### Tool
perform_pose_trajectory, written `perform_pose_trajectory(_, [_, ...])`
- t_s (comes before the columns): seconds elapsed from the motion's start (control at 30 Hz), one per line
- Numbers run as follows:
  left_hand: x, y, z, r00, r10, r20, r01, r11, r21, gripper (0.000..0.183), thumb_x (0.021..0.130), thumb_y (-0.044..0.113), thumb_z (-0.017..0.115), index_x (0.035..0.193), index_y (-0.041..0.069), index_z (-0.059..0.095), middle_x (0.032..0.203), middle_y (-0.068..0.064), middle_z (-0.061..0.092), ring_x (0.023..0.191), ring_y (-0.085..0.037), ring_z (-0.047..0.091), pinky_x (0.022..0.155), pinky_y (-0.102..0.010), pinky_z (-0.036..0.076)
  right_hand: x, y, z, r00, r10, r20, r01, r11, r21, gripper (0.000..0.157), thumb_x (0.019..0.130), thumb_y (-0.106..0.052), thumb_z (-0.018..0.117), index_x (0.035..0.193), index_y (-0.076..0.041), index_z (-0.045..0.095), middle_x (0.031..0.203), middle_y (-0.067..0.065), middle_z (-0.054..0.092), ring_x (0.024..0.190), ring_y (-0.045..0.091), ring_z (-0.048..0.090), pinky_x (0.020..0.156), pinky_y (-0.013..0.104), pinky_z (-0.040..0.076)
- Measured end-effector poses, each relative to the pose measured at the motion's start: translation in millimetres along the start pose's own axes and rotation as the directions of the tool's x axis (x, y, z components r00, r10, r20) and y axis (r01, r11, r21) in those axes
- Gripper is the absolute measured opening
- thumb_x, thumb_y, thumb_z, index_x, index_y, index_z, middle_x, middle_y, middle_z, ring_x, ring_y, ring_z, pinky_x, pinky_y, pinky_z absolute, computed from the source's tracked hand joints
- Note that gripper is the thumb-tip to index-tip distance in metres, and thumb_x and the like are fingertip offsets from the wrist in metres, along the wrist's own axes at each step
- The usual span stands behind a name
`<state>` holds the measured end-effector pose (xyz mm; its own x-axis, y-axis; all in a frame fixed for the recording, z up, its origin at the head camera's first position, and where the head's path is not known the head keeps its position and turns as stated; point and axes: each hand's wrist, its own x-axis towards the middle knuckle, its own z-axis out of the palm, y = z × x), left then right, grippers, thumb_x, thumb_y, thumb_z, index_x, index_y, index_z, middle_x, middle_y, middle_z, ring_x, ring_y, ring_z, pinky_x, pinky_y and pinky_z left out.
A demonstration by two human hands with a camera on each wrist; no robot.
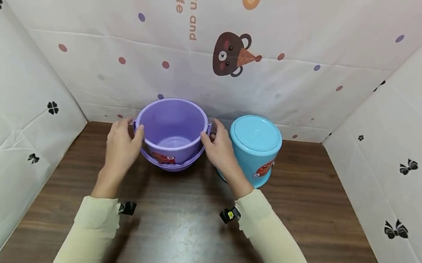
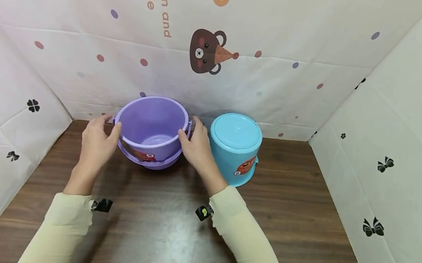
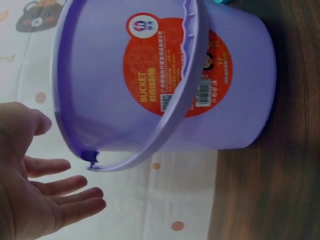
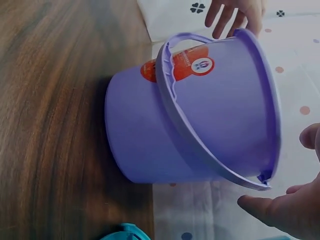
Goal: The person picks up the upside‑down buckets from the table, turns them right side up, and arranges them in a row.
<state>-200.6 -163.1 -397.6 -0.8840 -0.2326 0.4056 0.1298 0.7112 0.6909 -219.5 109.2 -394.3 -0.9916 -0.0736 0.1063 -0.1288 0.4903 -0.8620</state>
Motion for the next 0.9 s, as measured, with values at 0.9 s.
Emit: perform_pose_trajectory(0.9, [-35.1, 61.2, -1.3, 0.922, 0.382, -0.059, -0.386, 0.919, -0.08, 0.05, 0.092, 0.017, 0.074, 0.134, -0.007, 0.061, 0.133, -0.026, 0.06, 0.127, -0.041, 0.058, 0.112, -0.051, 0.046, -58, 1, -62.4, 0.906, -0.402, -0.133, 0.419, 0.896, 0.145, 0.052, 0.103, -0.009, 0.06, 0.152, -0.004, 0.044, 0.153, 0.011, 0.049, 0.143, 0.028, 0.049, 0.116, 0.045, 0.045])
